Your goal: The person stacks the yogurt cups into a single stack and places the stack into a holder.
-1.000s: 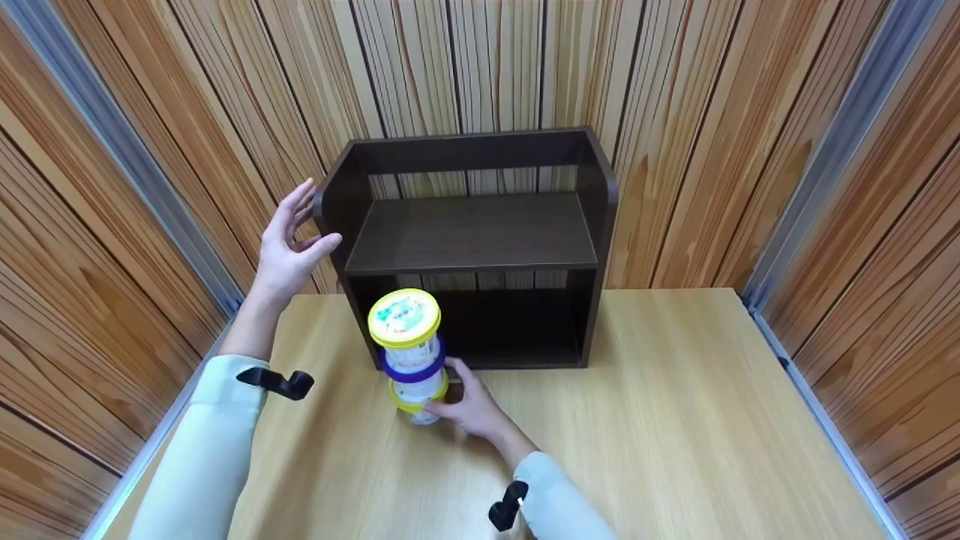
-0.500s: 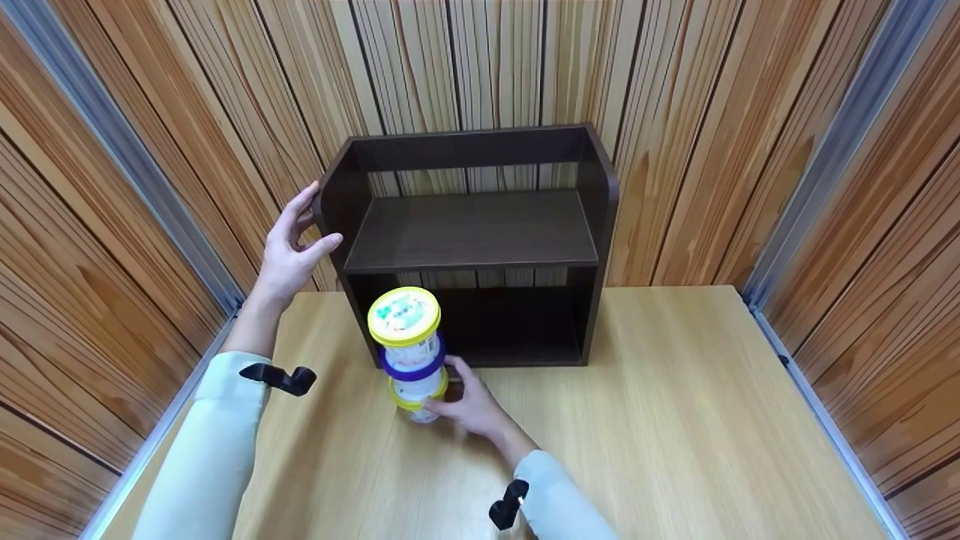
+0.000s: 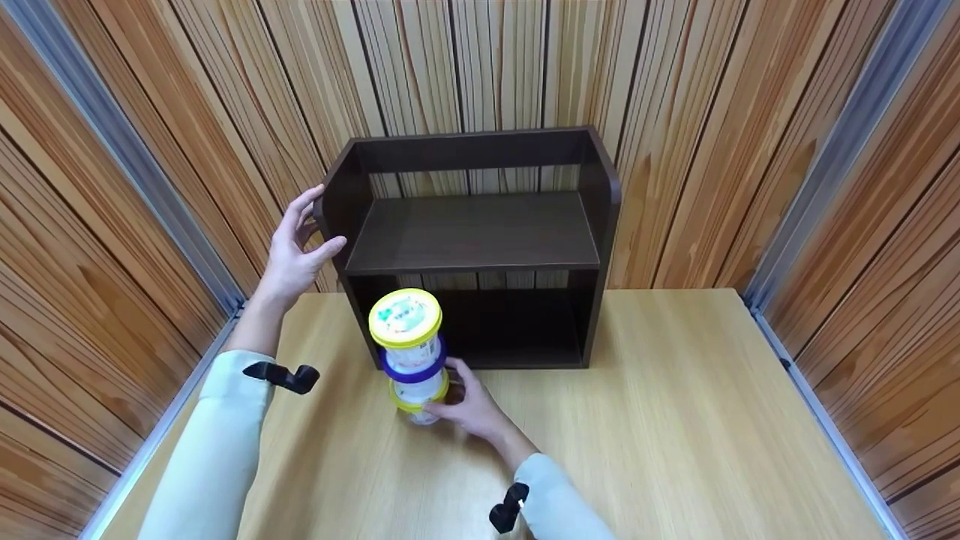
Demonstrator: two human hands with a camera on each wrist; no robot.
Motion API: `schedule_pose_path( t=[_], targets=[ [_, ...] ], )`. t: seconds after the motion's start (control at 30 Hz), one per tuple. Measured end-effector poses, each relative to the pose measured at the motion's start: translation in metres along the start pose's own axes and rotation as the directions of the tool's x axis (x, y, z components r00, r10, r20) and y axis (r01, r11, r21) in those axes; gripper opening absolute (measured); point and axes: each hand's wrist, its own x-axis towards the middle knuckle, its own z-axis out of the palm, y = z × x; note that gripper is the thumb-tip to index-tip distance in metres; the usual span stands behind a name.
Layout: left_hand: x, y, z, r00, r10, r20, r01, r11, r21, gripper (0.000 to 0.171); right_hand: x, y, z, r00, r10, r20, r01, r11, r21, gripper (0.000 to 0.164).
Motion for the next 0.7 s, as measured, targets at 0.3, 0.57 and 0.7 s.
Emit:
schedule_pose_path(
  t=[0.3, 0.57, 0.7],
  targets=[
    [0.0000, -0.0029, 0.0021, 0.999, 0.041, -0.011, -0.041, 0.999, 0.018, 0.076, 0.0003, 0.0031, 0.0002, 1.000, -0.003, 0.013, 0.002, 1.000, 0.010, 0.091],
    [0.0001, -0.0035, 0.0023, 0.999, 0.033, -0.010, -0.033, 0.999, 0.017, 0.075, 0.0004, 0.0036, 0.0001, 1.000, -0.008, 0.008, 0.008, 1.000, 0.008, 0.090],
    [0.0001, -0.0032, 0.0021, 1.000, 0.022, -0.010, -0.022, 1.000, 0.014, 0.075, 0.0003, 0.0030, -0.0001, 1.000, -0.009, 0.007, 0.009, 1.000, 0.006, 0.089]
  ],
)
